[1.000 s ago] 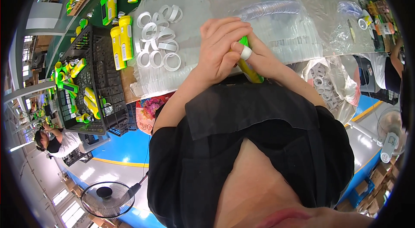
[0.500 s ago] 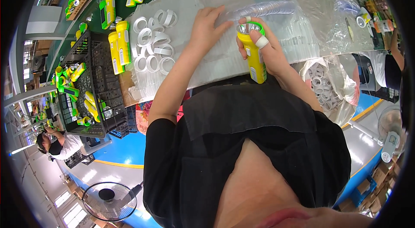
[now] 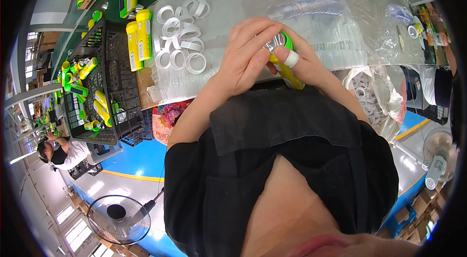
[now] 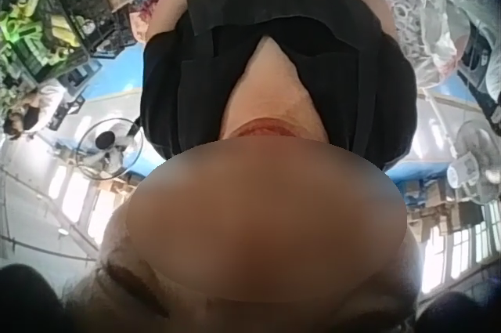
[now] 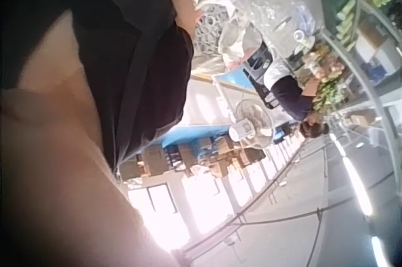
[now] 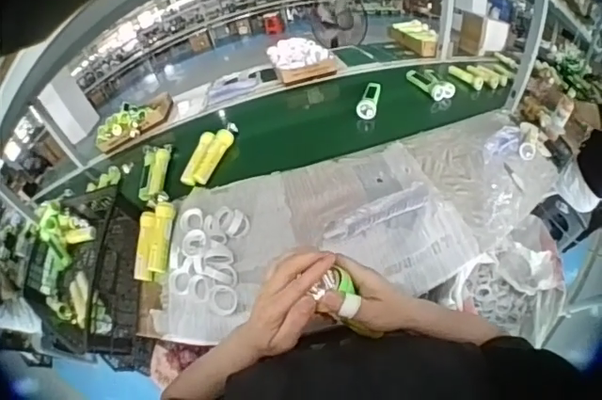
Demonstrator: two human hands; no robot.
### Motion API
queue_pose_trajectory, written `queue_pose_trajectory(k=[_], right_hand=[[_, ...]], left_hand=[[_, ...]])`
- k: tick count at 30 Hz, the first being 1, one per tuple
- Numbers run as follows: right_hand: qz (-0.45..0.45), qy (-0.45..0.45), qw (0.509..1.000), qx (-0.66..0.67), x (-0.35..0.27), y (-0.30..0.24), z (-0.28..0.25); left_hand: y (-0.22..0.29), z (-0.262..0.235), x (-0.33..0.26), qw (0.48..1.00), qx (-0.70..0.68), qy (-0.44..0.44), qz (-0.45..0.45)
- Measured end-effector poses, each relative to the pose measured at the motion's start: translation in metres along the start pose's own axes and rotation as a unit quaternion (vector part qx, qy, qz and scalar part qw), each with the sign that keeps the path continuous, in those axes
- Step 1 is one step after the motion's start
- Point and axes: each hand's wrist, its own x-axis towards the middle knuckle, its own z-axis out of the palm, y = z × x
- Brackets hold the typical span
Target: Assembling plastic flashlights by attaching rings and lenses to the main body.
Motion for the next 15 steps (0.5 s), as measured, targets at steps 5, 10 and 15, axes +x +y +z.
queue_pose_trajectory(k=[5, 10, 15], right_hand=[[0.001, -0.042, 0.999, 0.009, 0.004, 0.015, 0.003], [0.059, -0.051, 0.996, 0.041, 0.014, 0.007, 0.013], [0.040, -0.082, 0.996, 0.003, 0.027, 0.017, 0.017]], left_hand=[[0.000, 0.005, -0.008, 0.998, -0.041, 0.037, 0.000], [-0.007, -0.001, -0.012, 0.992, 0.082, 0.091, 0.029], [-0.003, -0.012, -0.020, 0.991, 0.104, 0.088, 0.012]])
